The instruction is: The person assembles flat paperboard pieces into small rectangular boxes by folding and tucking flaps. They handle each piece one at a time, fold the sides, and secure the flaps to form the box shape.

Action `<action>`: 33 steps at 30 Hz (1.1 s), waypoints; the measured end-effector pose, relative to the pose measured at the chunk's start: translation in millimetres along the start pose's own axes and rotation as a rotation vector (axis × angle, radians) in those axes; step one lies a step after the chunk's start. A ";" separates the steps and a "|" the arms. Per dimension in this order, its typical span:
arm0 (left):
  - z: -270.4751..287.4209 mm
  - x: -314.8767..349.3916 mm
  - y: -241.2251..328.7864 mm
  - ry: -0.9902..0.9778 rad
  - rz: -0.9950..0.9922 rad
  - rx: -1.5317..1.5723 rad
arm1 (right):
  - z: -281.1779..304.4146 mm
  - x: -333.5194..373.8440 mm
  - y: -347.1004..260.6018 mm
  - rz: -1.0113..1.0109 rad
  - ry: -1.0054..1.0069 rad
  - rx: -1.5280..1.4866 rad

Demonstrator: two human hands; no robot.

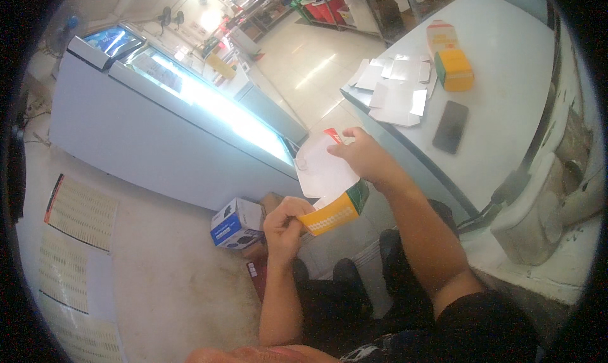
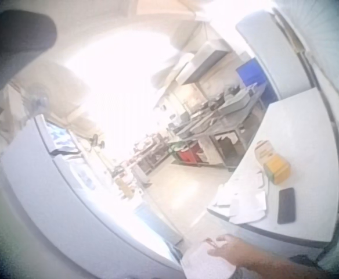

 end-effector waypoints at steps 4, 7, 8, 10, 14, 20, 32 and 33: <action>5.4 -3.8 -2.9 0.262 -0.154 0.035 | -6.7 -6.9 14.0 0.133 -0.027 0.032; 8.9 -7.3 -1.9 0.766 0.162 0.224 | -28.2 4.0 9.2 0.202 -0.090 0.042; 14.9 -7.4 -7.8 0.722 0.197 0.133 | -36.9 6.7 10.4 0.227 -0.139 0.067; 20.2 -3.0 -21.0 0.726 0.334 0.354 | -55.7 13.4 16.5 0.264 -0.204 0.099; 22.5 3.8 -30.4 0.681 0.394 0.344 | -80.9 20.0 26.7 0.262 -0.270 -0.242; 20.0 12.2 -35.4 0.484 0.212 0.196 | -77.8 25.6 10.2 0.002 -0.451 -0.635; 2.3 -1.0 -12.1 0.519 0.366 -0.071 | -81.0 18.2 26.2 0.229 -0.165 -0.070; -2.2 -3.9 -6.7 0.526 0.370 -0.060 | -80.2 15.2 28.5 0.165 -0.163 -0.146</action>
Point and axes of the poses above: each hand's wrist, its own x-axis away from the middle knuckle, its own z-axis out of the back of the hand, y = z × x, the point moved 2 cm from there along -x, towards the middle knuckle, and after that the axes turned 4 degrees about -y, right-handed, at the moved point
